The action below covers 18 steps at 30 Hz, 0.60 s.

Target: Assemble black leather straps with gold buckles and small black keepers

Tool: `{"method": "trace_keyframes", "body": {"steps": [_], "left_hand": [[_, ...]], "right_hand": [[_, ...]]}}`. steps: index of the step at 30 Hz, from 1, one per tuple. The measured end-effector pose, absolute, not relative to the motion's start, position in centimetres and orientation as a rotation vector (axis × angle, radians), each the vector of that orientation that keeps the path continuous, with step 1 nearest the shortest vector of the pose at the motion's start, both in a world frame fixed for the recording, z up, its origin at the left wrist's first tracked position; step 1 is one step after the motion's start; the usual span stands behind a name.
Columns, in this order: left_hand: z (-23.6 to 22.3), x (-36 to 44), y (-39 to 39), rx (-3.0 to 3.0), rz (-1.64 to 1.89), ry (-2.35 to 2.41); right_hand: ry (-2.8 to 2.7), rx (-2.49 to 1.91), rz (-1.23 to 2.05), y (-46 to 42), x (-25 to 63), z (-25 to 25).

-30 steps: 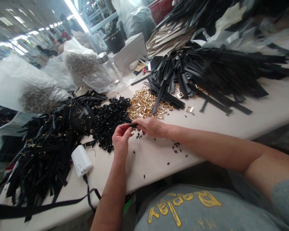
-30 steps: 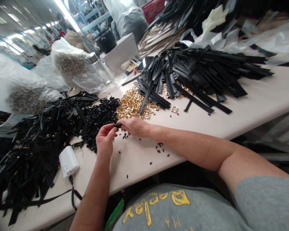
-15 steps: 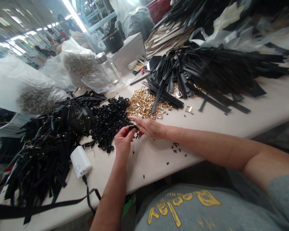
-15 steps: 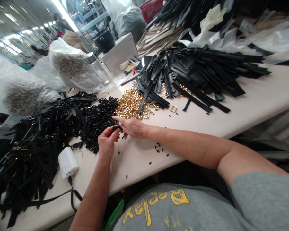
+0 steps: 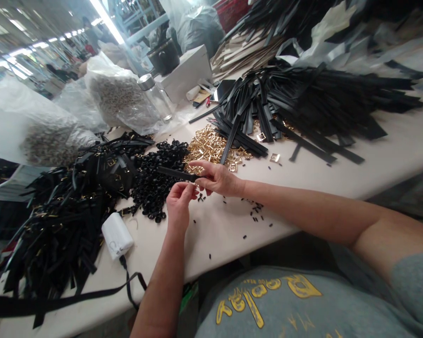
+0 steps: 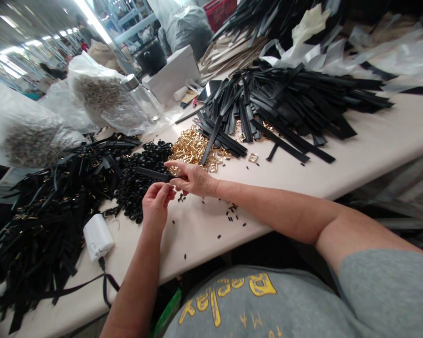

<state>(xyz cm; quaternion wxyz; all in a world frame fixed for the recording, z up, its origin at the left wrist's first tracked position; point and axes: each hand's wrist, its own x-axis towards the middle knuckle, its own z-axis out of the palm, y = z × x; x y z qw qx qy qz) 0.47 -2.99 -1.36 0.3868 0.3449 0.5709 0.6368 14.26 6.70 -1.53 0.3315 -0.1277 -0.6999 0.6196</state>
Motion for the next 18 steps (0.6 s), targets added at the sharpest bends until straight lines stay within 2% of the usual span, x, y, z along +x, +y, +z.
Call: {"method": "trace_keyframes", "body": {"steps": [4,10,18], "left_hand": [[-0.8,0.0,-3.1,0.764,1.549,1.282],[-0.4,-0.7,-4.1,1.063,1.370,1.232],[-0.5,-0.6,-4.6,1.236,1.310,1.286]], "right_hand": [[-1.818,-0.242,1.860,6.7,14.5,-1.1],[-1.886,-0.187,2.188,7.2,15.0,-0.5],[-1.902,-0.136,2.371,8.1,15.5,-0.2]]}}
